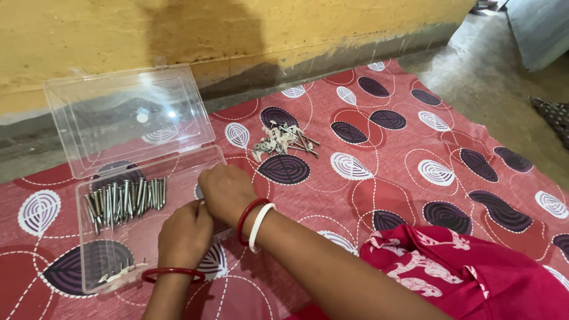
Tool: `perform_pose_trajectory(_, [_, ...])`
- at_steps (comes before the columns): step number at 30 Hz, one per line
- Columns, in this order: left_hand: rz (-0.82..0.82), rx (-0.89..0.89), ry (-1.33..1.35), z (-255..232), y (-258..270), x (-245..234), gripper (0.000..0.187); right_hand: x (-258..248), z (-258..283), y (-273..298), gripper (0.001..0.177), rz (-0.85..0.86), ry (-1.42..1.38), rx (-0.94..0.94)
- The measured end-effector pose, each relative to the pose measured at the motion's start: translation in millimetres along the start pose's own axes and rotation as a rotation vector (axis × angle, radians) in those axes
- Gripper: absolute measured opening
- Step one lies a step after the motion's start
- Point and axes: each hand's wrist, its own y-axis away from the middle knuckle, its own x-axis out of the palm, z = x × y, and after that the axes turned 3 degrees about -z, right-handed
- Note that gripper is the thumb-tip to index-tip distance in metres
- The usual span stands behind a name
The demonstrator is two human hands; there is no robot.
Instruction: The person picks up small metal washers from a pile by hand, slides them onto long metal bolts, and places the finished assemblies into a transparent plastic storage case.
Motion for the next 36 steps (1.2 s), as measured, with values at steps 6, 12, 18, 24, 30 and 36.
perform_pose_trajectory(6, [0.003, 0.040, 0.095, 4, -5, -1, 0.044, 2, -1, -6, 0.017, 0.016, -0.025, 0.063])
perform_pose_trajectory(12, [0.017, 0.068, 0.164, 14, -19, -2, 0.044, -2, -1, -9, 0.010, -0.093, -0.120, 0.012])
perform_pose_trajectory(18, [0.047, -0.008, 0.302, 14, -22, -2, 0.052, 4, -2, -18, 0.011, -0.106, -0.149, 0.016])
perform_pose_trajectory(24, [-0.002, -0.034, 0.232, 9, -18, -3, 0.051, 6, -3, -14, 0.010, -0.163, -0.185, -0.011])
perform_pose_trajectory(30, [-0.002, 0.017, 0.264, 15, -20, 0, 0.051, 8, -2, -10, 0.011, -0.078, -0.135, 0.017])
perform_pose_trajectory(36, [-0.032, 0.068, 0.241, 19, -21, 0, 0.056, 5, 0, -8, 0.011, -0.179, -0.177, -0.037])
